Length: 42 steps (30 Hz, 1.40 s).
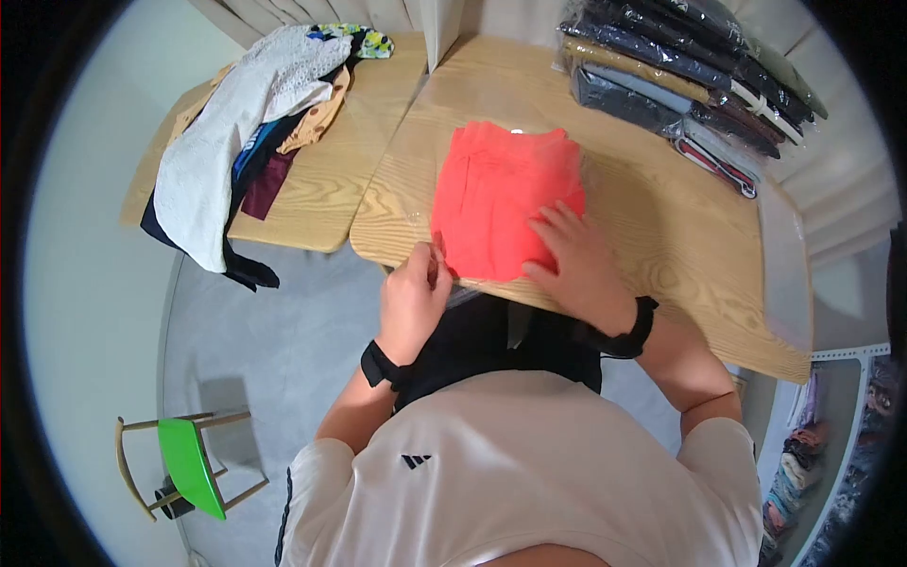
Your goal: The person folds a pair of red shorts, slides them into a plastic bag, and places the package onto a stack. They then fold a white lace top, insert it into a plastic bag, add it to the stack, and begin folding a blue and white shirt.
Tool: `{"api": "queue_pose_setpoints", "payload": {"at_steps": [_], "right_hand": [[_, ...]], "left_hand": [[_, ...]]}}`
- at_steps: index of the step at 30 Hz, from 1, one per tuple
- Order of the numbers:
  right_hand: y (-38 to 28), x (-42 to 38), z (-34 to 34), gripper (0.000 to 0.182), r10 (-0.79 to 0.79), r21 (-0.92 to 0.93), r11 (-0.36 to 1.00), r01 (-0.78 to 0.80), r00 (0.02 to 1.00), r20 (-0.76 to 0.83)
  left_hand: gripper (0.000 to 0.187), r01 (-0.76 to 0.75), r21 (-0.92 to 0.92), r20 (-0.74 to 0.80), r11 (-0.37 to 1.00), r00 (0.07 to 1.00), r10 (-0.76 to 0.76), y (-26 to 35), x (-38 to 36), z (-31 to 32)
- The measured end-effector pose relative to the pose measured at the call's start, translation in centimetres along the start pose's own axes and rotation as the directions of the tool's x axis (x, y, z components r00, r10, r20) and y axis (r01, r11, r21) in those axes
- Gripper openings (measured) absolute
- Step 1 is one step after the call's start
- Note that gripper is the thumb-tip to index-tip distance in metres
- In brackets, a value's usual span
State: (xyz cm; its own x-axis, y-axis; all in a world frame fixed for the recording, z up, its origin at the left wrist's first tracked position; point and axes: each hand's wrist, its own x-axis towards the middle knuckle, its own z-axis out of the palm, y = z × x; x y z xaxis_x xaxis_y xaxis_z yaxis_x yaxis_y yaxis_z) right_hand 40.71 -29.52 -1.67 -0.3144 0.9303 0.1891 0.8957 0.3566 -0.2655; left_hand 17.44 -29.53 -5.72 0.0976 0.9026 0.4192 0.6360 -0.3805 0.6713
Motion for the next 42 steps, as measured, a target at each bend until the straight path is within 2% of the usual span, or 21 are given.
{"api": "queue_pose_setpoints", "payload": {"at_steps": [2, 4, 6, 7, 9, 12, 16, 18, 19, 22, 24, 25, 27, 32, 34, 35, 36, 38, 39, 41, 42], "right_hand": [[-2.2, -0.1, 0.2, 0.062, -0.184, -0.067, 0.980, 0.186, 0.982, 0.036], [-3.8, 0.3, 0.9, 0.062, -0.194, -0.013, 0.981, 0.194, 0.981, 0.017], [-4.6, 1.2, 2.0, 0.055, -0.203, -0.160, 0.967, 0.196, 0.979, -0.029], [-5.0, 1.5, 2.6, 0.055, -0.204, -0.160, 0.967, 0.196, 0.978, -0.033], [-5.7, 2.1, 3.7, 0.048, -0.107, -0.296, 0.951, 0.094, 0.994, -0.027], [-6.3, 3.0, 5.1, 0.043, -0.040, -0.320, 0.947, 0.017, 0.997, -0.066], [-5.7, 3.2, 5.6, 0.042, -0.043, -0.330, 0.943, 0.036, 0.999, -0.013], [-5.5, 2.9, 5.5, 0.045, -0.148, -0.276, 0.953, 0.125, 0.987, -0.064], [-5.6, 3.1, 5.3, 0.045, -0.147, -0.277, 0.953, 0.125, 0.987, -0.060], [-5.7, 4.2, 4.7, 0.051, -0.119, -0.279, 0.954, 0.110, 0.993, -0.017], [-6.2, 5.4, 4.7, 0.058, 0.000, -0.307, 0.952, 0.010, 0.999, 0.033], [-6.6, 6.0, 4.5, 0.058, 0.001, -0.306, 0.952, 0.009, 1.000, 0.031], [-7.2, 7.1, 4.1, 0.060, 0.105, -0.245, 0.966, -0.088, 0.993, 0.059], [-7.5, 9.9, 5.4, 0.063, 0.198, -0.219, 0.958, -0.185, 0.979, 0.039], [-6.7, 9.5, 5.8, 0.068, 0.104, -0.072, 0.992, -0.106, 0.994, -0.030], [-5.6, 8.6, 6.0, 0.068, 0.003, -0.035, 0.999, -0.008, 0.991, -0.134], [-5.5, 7.9, 4.7, 0.067, 0.024, -0.076, 0.996, -0.036, 0.989, -0.149], [-2.9, 7.3, 4.4, 0.064, 0.110, 0.040, 0.994, -0.103, 0.963, -0.244], [-1.5, 6.9, 4.3, 0.064, 0.107, 0.033, 0.994, -0.102, 0.963, -0.247], [1.0, 6.5, 4.2, 0.060, 0.452, 0.460, 0.847, -0.267, 0.816, -0.359], [1.8, 6.5, 4.3, 0.060, 0.452, 0.458, 0.849, -0.265, 0.813, -0.367]], "left_hand": [[0.014, 0.016, 0.022, 0.005, 1.000, 1.000, -0.016, 0.2, 0.0, 0.0], [0.012, 0.024, 0.039, -0.016, 0.999, 1.000, -0.023, 0.3, 0.0, 0.0], [0.012, 0.027, 0.062, -0.013, 0.998, 1.000, -0.026, 0.6, -0.1, -0.1], [0.012, 0.031, 0.081, -0.014, 0.996, 0.999, -0.030, 0.7, 0.0, -0.2], [0.013, 0.042, 0.073, -0.037, 0.996, 0.999, -0.039, 0.7, 0.3, -0.1], [0.013, 0.062, 0.047, -0.078, 0.997, 0.995, -0.058, 0.9, 0.7, 0.1], [0.011, 0.059, 0.001, -0.115, 0.998, 0.992, -0.058, 0.9, 1.0, 0.2], [0.011, 0.054, -0.011, -0.125, 0.998, 0.991, -0.055, 0.7, 1.1, 0.4], [0.012, 0.045, -0.019, -0.133, 0.999, 0.990, -0.047, 0.6, 1.1, 0.5], [0.012, -0.010, 0.002, -0.132, 1.000, 0.991, 0.010, 0.1, 1.0, 0.9], [0.010, -0.012, 0.013, -0.121, 1.000, 0.993, 0.014, -0.1, 1.0, 0.9], [0.009, -0.015, 0.025, -0.113, 1.000, 0.993, 0.017, -0.2, 1.1, 0.8], [0.009, -0.011, 0.040, -0.092, 0.999, 0.996, 0.015, 0.2, 1.3, 0.5], [0.009, -0.038, 0.040, -0.099, 0.998, 0.994, 0.042, 0.6, 2.2, 0.3], [0.010, 0.031, 0.012, -0.094, 0.999, 0.995, -0.030, 0.2, 2.2, 0.0], [0.010, 0.020, -0.007, -0.107, 1.000, 0.994, -0.021, 0.2, 2.1, -0.2], [0.010, 0.013, -0.014, -0.114, 1.000, 0.993, -0.015, 0.1, 1.9, -0.3], [0.011, 0.117, -0.041, -0.045, 0.992, 0.992, -0.119, -0.2, 1.5, -0.4], [0.011, 0.135, -0.048, -0.040, 0.990, 0.990, -0.137, -0.5, 1.3, -0.2], [0.010, 0.113, -0.073, -0.055, 0.991, 0.992, -0.118, -0.9, 1.1, 0.1], [0.009, 0.094, -0.092, -0.067, 0.991, 0.993, -0.101, -1.0, 1.1, 0.3]]}}
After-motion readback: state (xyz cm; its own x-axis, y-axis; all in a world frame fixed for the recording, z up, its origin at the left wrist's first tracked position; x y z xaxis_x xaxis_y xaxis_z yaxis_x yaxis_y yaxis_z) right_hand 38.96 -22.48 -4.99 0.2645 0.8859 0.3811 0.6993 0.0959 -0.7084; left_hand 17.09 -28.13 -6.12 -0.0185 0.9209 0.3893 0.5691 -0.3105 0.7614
